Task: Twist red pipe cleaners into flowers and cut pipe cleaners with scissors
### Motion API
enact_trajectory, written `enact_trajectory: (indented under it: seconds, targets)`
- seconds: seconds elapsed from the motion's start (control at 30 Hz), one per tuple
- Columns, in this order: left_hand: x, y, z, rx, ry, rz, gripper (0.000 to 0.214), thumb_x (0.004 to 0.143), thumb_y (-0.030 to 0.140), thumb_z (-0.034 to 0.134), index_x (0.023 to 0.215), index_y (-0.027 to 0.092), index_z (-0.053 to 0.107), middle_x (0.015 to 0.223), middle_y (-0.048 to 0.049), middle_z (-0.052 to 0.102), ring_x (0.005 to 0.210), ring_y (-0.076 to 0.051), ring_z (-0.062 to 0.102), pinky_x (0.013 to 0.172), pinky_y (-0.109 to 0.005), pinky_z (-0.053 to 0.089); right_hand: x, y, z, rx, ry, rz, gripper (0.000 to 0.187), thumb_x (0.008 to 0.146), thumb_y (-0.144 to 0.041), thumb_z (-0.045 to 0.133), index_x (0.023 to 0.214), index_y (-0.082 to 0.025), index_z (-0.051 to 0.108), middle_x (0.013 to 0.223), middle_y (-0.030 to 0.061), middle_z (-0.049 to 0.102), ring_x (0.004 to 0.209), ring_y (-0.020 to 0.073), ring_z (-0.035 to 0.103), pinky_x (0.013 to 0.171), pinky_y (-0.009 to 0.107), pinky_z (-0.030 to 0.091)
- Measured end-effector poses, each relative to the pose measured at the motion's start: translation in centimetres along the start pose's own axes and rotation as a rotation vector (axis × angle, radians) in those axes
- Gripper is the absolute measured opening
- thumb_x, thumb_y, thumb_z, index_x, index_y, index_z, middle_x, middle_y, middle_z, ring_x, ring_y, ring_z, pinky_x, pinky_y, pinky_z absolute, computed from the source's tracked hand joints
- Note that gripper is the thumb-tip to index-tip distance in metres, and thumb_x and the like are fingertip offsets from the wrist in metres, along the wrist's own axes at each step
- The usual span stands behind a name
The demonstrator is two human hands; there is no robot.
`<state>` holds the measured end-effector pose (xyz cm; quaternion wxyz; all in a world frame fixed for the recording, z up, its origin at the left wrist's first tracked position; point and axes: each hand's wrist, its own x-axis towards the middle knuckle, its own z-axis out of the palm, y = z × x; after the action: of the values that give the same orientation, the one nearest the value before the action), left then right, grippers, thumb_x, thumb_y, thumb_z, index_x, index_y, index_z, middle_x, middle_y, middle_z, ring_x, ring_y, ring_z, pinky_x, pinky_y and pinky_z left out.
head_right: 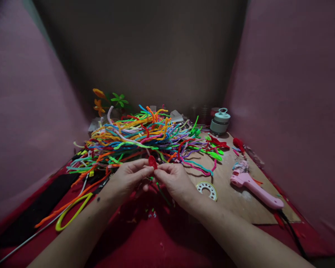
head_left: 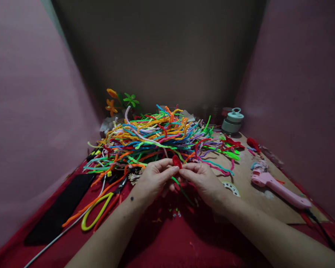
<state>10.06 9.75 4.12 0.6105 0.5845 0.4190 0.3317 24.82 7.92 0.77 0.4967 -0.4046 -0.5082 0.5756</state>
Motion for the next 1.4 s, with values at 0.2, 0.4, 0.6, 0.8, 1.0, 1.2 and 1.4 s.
enact_trajectory:
  seconds: [0.2, 0.4, 0.6, 0.8, 1.0, 1.2, 1.4]
  targets:
    - [0.0, -0.2, 0.4, -0.058, 0.053, 0.023, 0.02, 0.072, 0.034, 0.062, 0.08, 0.016, 0.062, 0.053, 0.0035, 0.055, 0.039, -0.007, 0.048, 0.031, -0.015, 0.034, 0.2, -0.2, 0.2, 0.04, 0.128, -0.005, 0.021, 0.068, -0.032, 0.065, 0.075, -0.016, 0.053, 0.058, -0.0043, 0.053, 0.051, 0.0083, 0.046, 0.05, 0.021, 0.035]
    - [0.2, -0.5, 0.6, -0.02, 0.115, 0.018, 0.021, 0.067, 0.033, 0.066, 0.072, 0.014, 0.062, 0.046, 0.003, 0.055, 0.034, -0.006, 0.043, 0.031, -0.015, 0.032, 0.2, 0.1, 0.1, -0.197, 0.168, -0.063, 0.014, 0.072, -0.029, 0.057, 0.071, -0.015, 0.056, 0.059, -0.0018, 0.055, 0.05, 0.009, 0.046, 0.048, 0.021, 0.036]
    - [0.1, -0.4, 1.1, 0.074, 0.171, 0.053, 0.018, 0.068, 0.03, 0.064, 0.072, 0.014, 0.059, 0.043, 0.0039, 0.052, 0.034, -0.007, 0.042, 0.034, -0.017, 0.031, -0.3, -0.4, 0.3, -0.556, 0.24, -0.223, 0.013, 0.076, -0.023, 0.05, 0.069, -0.015, 0.058, 0.065, 0.0016, 0.059, 0.06, 0.0121, 0.052, 0.058, 0.023, 0.039]
    - [0.2, -0.5, 1.5, 0.05, 0.169, 0.052, 0.015, 0.069, 0.028, 0.063, 0.07, 0.015, 0.056, 0.046, 0.0058, 0.049, 0.036, -0.007, 0.043, 0.034, -0.017, 0.031, -0.4, -0.3, 0.3, -0.8, 0.277, -0.352, 0.013, 0.078, -0.019, 0.048, 0.069, -0.017, 0.057, 0.068, 0.0028, 0.06, 0.065, 0.0137, 0.052, 0.062, 0.025, 0.038]
    - [0.5, -0.9, 1.6, -0.025, 0.157, 0.063, 0.016, 0.069, 0.03, 0.063, 0.07, 0.015, 0.056, 0.053, 0.0057, 0.05, 0.037, -0.007, 0.045, 0.034, -0.018, 0.034, -0.4, -0.2, 0.2, -0.831, 0.278, -0.396, 0.014, 0.078, -0.019, 0.047, 0.068, -0.018, 0.055, 0.067, 0.0025, 0.059, 0.066, 0.0142, 0.053, 0.062, 0.024, 0.038]
    - [0.5, -1.1, 1.8, -0.046, 0.173, 0.109, 0.015, 0.071, 0.028, 0.061, 0.071, 0.014, 0.056, 0.059, 0.0045, 0.051, 0.04, -0.005, 0.042, 0.037, -0.018, 0.036, -0.5, -0.3, 0.3, -0.775, 0.299, -0.367, 0.013, 0.077, -0.019, 0.047, 0.068, -0.017, 0.057, 0.066, 0.0025, 0.059, 0.063, 0.0136, 0.052, 0.06, 0.024, 0.037]
    - [0.2, -0.7, 1.9, -0.007, 0.166, 0.118, 0.013, 0.073, 0.025, 0.058, 0.069, 0.013, 0.056, 0.056, 0.0042, 0.05, 0.042, -0.005, 0.042, 0.039, -0.018, 0.036, -0.6, -0.5, 0.6, -0.651, 0.298, -0.292, 0.013, 0.076, -0.02, 0.047, 0.067, -0.018, 0.054, 0.061, 0.0005, 0.057, 0.057, 0.0116, 0.05, 0.055, 0.022, 0.036]
